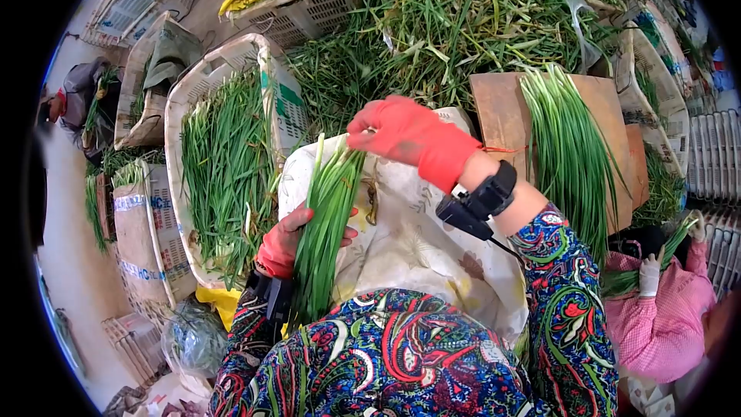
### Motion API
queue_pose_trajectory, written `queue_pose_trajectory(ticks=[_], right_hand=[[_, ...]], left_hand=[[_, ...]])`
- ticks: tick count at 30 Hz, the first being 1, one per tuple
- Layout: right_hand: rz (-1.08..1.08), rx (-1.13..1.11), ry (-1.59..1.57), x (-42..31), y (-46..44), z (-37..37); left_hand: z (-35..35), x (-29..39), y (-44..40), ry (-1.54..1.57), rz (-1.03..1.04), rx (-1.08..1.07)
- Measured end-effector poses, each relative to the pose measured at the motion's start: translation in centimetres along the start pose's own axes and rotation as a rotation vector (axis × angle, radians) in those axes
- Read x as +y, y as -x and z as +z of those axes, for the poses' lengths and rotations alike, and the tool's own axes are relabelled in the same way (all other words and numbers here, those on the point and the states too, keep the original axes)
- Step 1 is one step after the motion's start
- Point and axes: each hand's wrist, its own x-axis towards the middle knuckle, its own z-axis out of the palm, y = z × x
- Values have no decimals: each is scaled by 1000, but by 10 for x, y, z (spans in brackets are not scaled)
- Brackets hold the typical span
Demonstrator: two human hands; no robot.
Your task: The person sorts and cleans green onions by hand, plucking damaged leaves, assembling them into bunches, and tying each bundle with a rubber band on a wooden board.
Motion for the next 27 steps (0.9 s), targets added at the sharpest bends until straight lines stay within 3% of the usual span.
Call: queue_pose_trajectory(ticks=[2,5,9,13,15,21,22,24,25,26,27], right_hand=[[272,-97,-318,7,2,20],[444,-119,-429,2,0,20],[500,-79,-552,11,-7,31],[98,141,-904,21,-9,24],[44,150,-992,17,-4,21],[399,425,-1297,25,-2,21],[517,355,-1343,27,3,18],[546,119,-1276,17,14,30],[371,8,-1431,22,13,49],[611,265,-1532,-14,14,52],[495,221,-1543,-16,11,54]], left_hand=[[5,1,-2,-37,9,15],[28,6,-2,-112,29,39],[42,8,-1,-119,7,141],[34,9,-2,-18,-26,183],[34,8,-2,6,-15,197],[44,9,-4,-107,76,245],[44,9,-2,-107,79,254],[46,11,-4,-114,73,258],[45,9,-8,-101,45,237],[41,4,-13,-89,15,217],[41,2,-15,-77,-16,201]])
